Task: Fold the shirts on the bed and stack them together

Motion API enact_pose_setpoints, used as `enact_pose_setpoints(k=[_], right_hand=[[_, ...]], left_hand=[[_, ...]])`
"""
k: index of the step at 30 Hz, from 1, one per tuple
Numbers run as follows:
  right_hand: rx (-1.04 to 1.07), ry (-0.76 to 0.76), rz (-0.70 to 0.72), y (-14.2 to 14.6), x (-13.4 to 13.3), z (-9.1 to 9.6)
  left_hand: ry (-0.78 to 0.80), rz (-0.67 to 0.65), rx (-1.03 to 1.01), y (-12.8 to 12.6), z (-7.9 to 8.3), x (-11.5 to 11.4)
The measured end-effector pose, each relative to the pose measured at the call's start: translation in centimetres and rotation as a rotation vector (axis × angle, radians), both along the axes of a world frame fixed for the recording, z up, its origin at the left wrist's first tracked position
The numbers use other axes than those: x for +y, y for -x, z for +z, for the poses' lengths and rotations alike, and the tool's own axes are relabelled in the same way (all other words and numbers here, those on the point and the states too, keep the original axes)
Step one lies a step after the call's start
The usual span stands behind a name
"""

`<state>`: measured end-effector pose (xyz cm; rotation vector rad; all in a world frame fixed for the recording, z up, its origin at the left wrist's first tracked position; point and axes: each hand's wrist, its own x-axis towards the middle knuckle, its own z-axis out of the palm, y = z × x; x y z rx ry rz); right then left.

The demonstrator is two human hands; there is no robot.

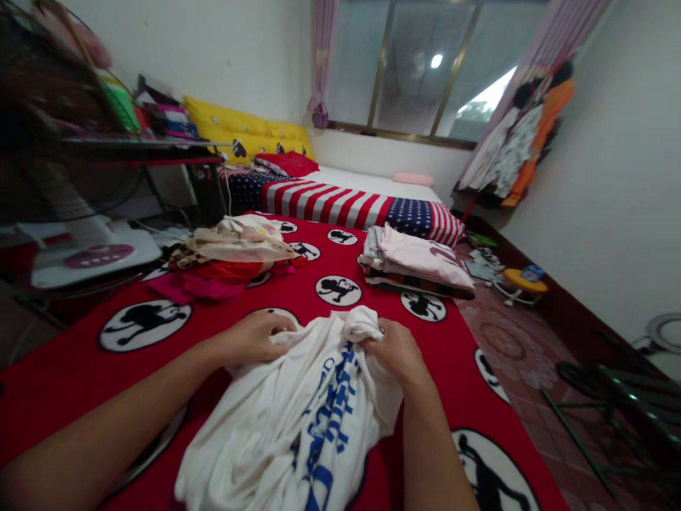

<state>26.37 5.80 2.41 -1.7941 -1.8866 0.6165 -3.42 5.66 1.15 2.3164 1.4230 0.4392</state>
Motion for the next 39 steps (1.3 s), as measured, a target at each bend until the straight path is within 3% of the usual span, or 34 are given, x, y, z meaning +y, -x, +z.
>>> enact_pose_setpoints(k=[2,4,6,8,10,13,17,19,22,25,34,39], right_hand=[[0.281,-0.081,-0.125,-0.4,0.5,0.1],[0.586,-0.274,-0.314,-0.9,1.2,0.2],[0.795,-0.477,-0.410,-1.4,1.9,0.0],[0.861,-0.585,-0.452,-1.6,2.5,-0.5],[0.806,-0.621,-0.517,-1.6,2.8,-1.2],[0.632,-0.667,-0.543,-1.0,2.8,-2.1],[0.309,-0.656,-0.417,-0.2,2.6,-3.0],[0.121,-0.576,-0.315,0.1,2.6,-3.7],[-0.108,-0.414,-0.239,0.5,2.5,-4.8],[-0.210,-0.354,-0.248,0.6,2.5,-5.4],[-0.133,-0.360,-0.290,-0.1,3.0,-5.7],[-0.102,-0.366,-0.249,0.2,2.8,-5.5]], left_hand=[[-0.036,0.017,-0.064,0.9,1.3,0.5],[-0.283,0.286,-0.181,2.8,2.3,1.5],[-0.632,0.611,-0.237,5.1,2.7,2.6],[-0.840,0.722,-0.205,6.9,2.4,3.1],[-0.876,0.622,-0.176,7.4,1.5,3.0],[-0.793,0.330,-0.235,5.7,0.2,2.1],[-0.516,-0.099,-0.159,2.0,-1.3,1.1],[-0.394,-0.209,-0.047,0.9,-2.3,1.1],[-0.342,-0.195,0.034,0.4,-3.4,1.3],[-0.339,-0.194,0.019,0.6,-3.7,1.5],[-0.337,-0.195,-0.043,0.6,-3.5,1.8],[-0.334,-0.186,-0.237,0.9,-3.9,1.8]])
